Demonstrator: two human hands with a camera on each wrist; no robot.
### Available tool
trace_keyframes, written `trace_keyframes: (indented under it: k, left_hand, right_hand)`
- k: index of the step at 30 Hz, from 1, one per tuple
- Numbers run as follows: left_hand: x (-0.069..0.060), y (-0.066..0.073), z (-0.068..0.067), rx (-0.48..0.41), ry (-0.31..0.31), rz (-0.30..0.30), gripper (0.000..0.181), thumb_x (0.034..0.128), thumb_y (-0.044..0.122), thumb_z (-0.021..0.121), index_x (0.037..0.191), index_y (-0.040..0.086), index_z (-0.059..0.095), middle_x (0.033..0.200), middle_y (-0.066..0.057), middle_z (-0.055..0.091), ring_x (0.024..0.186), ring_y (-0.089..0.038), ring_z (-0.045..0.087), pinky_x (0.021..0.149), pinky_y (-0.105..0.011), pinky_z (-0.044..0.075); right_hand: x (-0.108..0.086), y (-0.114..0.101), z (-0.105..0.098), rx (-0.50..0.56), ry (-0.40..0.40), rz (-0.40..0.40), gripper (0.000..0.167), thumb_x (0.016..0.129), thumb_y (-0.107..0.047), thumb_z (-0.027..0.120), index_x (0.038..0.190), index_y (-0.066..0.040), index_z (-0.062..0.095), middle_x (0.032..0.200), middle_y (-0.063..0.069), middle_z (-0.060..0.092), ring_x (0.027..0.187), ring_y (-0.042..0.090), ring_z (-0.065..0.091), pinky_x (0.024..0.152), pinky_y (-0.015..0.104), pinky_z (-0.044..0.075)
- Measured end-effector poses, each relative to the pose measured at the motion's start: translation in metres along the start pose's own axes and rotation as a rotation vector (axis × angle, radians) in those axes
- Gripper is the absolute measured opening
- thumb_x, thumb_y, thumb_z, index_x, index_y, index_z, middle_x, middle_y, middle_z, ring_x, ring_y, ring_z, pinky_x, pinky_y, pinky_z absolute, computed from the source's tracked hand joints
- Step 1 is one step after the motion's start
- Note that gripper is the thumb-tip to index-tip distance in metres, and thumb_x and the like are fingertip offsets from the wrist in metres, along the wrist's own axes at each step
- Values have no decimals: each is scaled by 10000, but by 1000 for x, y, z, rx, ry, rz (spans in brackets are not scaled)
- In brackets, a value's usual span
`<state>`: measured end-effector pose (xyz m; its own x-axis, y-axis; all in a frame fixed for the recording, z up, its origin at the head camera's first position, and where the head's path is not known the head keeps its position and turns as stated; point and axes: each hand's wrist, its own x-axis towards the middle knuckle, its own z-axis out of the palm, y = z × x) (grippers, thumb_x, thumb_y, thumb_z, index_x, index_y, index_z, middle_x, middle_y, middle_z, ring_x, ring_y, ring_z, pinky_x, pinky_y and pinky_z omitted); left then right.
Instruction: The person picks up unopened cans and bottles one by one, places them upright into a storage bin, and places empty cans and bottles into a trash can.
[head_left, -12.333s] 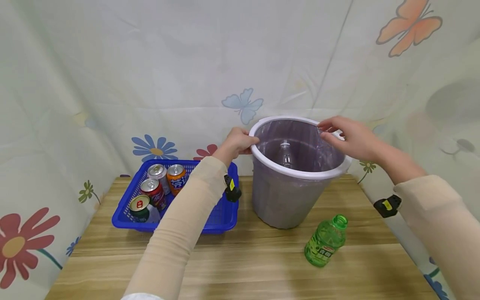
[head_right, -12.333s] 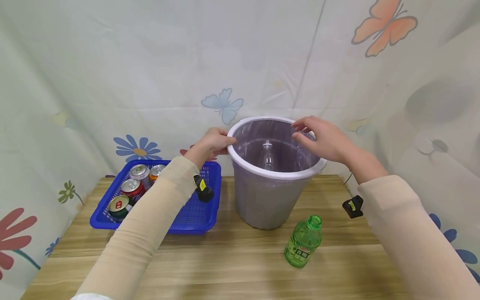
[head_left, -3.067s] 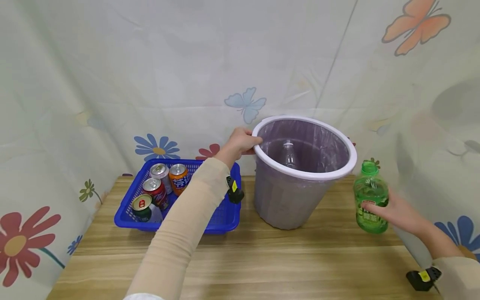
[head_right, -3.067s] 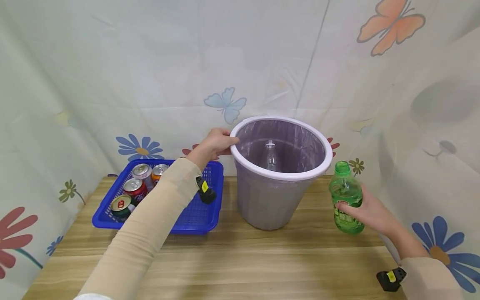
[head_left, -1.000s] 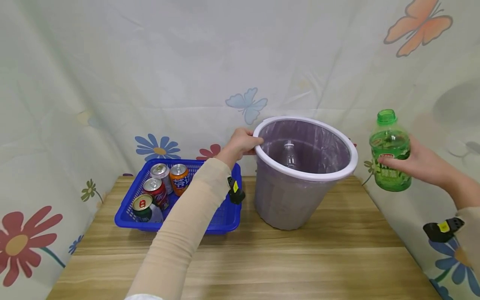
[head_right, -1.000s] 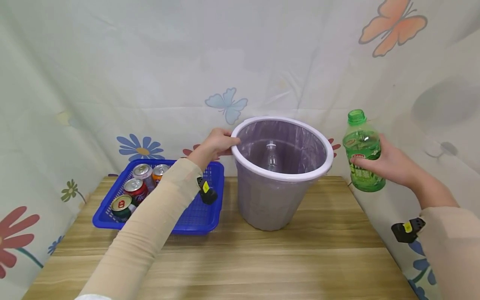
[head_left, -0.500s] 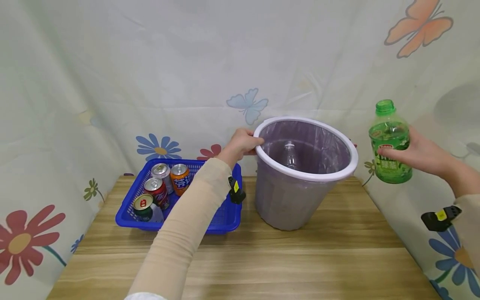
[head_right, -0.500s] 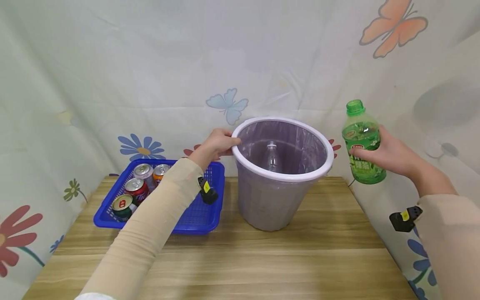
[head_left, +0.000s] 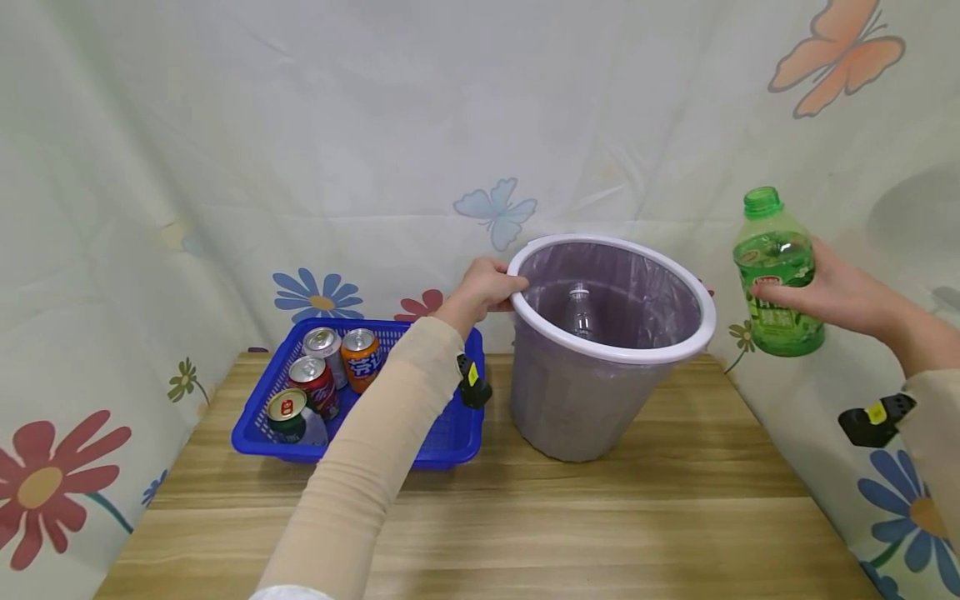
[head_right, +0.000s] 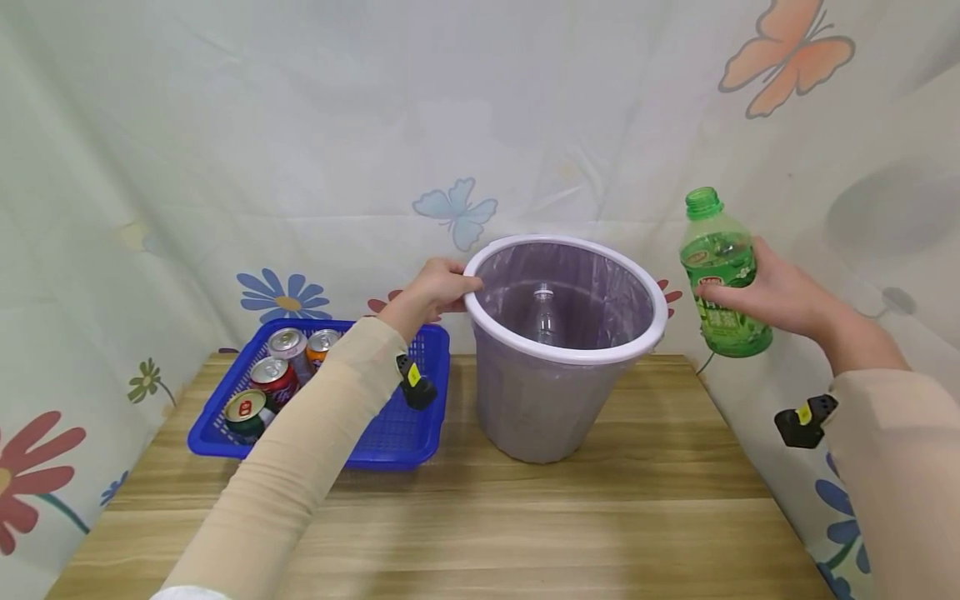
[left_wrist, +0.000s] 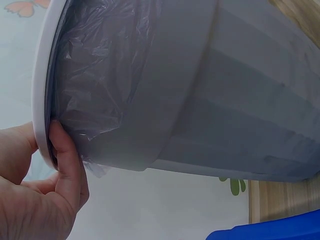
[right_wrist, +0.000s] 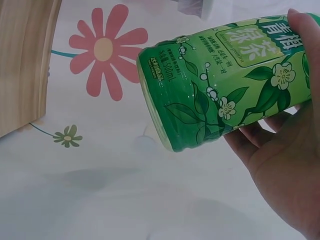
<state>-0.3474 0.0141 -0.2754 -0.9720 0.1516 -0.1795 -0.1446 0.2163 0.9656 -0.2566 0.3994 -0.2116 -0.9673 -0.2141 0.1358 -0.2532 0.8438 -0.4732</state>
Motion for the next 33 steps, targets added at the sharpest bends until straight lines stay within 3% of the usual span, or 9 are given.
trace_keyframes:
  k: [3,8,13,18,20,24,26,29,33]
  left_hand:
    - [0,0,0,-7,-12,-1,340,825,70,635,1127,-68,560,1056,-151,563,689,-165,623,675,-269,561]
    - [0,0,-2,1,-11,3,327,825,73,634,1115,-64,569,1012,-144,580,664,-154,621,664,-265,560]
    - [0,-1,-3,16,-6,7,316,828,80,634,1107,-55,576,976,-137,595,659,-150,632,652,-261,560]
    - [0,-2,-3,19,-6,8,316,830,83,632,1110,-52,574,1001,-143,598,706,-170,653,652,-258,560]
    - [0,-2,-4,23,-4,7,320,831,87,633,1114,-49,572,1010,-146,598,721,-175,657,651,-257,560]
    - [1,-2,-4,30,-3,4,323,832,93,635,1118,-43,570,1020,-145,595,734,-177,659,652,-257,560]
    - [1,-1,-4,31,-2,3,322,832,94,636,1117,-41,571,1025,-145,594,734,-177,658,654,-258,560]
    - [0,-1,-4,33,-1,2,322,833,93,636,1119,-40,569,1037,-146,593,731,-176,656,658,-260,561]
    - [0,-1,-4,34,2,2,325,833,92,635,1121,-40,565,1047,-149,592,720,-170,651,653,-257,560]
  right_hand:
    - [1,-4,-3,-9,-23,22,657,887,-270,598,1372,-95,191,1149,125,452,890,45,488,730,535,461]
    - [5,-11,-7,-34,-31,48,669,891,-287,586,1378,-88,173,1156,156,448,928,158,500,719,511,461]
    - [8,-17,-11,-36,-56,90,754,902,-336,552,1419,-62,77,1226,250,394,1055,431,431,738,611,424]
    - [11,-20,-15,-40,-20,48,648,881,-293,602,1354,-86,211,1108,126,492,912,137,521,711,442,462]
    - [13,-21,-16,-46,-17,52,651,876,-298,608,1351,-87,217,1097,130,505,902,130,528,702,425,459]
    - [17,-23,-18,-49,-32,63,674,881,-321,593,1364,-83,188,1133,185,493,976,282,514,719,486,450]
    - [19,-25,-19,-41,-31,50,644,880,-316,600,1349,-100,215,1101,131,517,965,217,527,727,477,449]
    - [21,-29,-19,-29,-16,7,552,868,-288,625,1288,-129,304,997,18,555,850,45,527,709,369,450]
    - [24,-35,-20,-15,-17,-18,505,864,-268,633,1254,-138,339,960,-8,558,826,31,530,673,286,451]
